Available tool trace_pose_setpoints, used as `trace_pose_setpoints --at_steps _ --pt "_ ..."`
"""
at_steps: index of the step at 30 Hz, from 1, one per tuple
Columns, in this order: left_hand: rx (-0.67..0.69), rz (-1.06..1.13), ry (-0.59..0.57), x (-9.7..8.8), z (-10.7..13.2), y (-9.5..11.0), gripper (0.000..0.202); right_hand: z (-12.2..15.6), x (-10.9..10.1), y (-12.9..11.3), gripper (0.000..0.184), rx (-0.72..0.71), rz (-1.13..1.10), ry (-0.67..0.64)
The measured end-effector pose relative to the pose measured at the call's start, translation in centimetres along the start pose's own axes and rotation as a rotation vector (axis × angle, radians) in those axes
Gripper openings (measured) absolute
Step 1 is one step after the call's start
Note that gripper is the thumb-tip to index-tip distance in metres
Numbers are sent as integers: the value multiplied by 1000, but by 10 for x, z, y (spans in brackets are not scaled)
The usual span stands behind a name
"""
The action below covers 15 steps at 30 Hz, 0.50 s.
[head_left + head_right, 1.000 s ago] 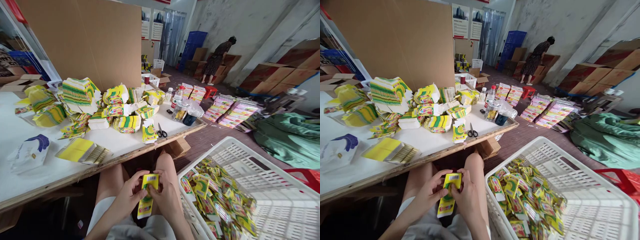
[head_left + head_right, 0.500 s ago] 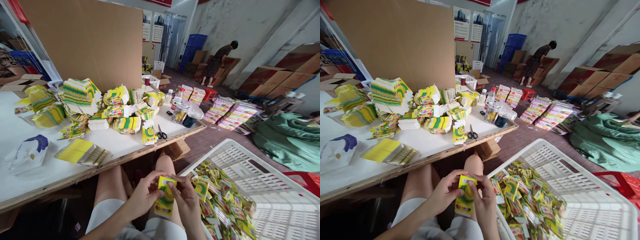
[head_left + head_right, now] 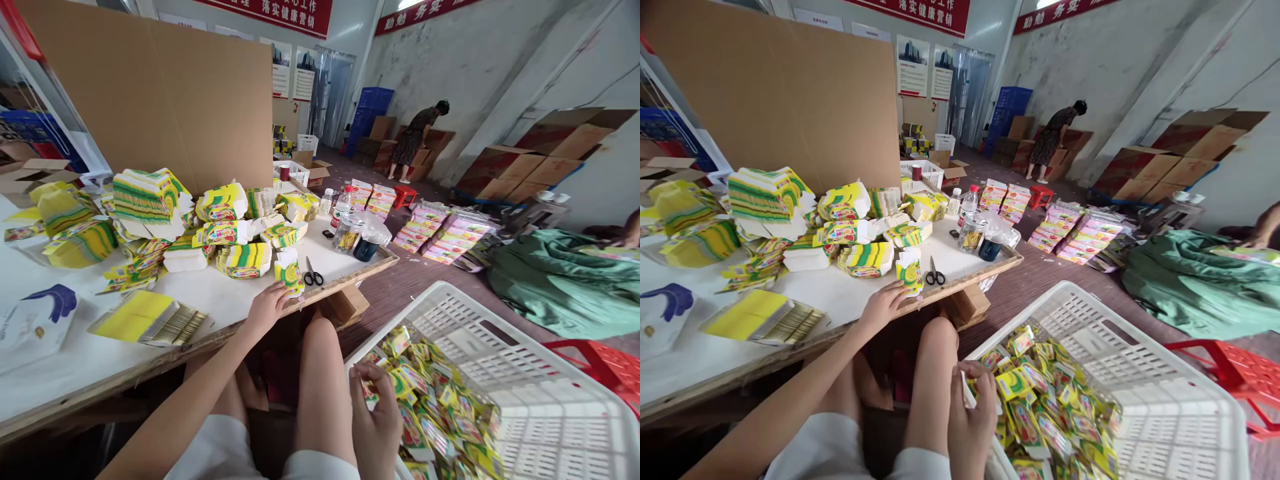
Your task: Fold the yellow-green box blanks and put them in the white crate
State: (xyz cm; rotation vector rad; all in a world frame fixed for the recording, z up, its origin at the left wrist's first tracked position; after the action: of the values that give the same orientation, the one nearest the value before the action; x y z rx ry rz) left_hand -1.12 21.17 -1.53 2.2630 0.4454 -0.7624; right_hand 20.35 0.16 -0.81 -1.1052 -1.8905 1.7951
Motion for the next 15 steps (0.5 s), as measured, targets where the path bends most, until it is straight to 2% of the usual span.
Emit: trace_pose_setpoints --at_steps 3,5,7,11,13,15 --pt "41 -53 83 -16 14 10 27 3 21 12 32 200 -128 -143" --pt "106 -66 143 -28 30 31 35 7 38 15 39 329 -275 -261" --pt "201 -54 165 -36 52 60 36 12 51 17 45 433 -413 -338" --pt "418 33 118 -36 102 117 41 15 63 22 39 513 -520 -346" --pt "442 97 123 -36 120 130 47 16 64 25 36 518 -525 -326" --pt "387 154 123 -36 129 133 54 19 67 25 35 512 -525 -332"
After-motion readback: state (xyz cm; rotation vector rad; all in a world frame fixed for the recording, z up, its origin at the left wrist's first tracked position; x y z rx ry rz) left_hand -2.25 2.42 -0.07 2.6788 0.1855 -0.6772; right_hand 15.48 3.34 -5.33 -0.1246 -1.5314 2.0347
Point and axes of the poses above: each hand's wrist, its own z-axis away from the middle knuckle, its own x-axis out of the palm, y = z × x, the point moved 8 cm from there along -z, towards the middle knuckle, and after that the axes turned 12 degrees about x, right-handed, at the moved point
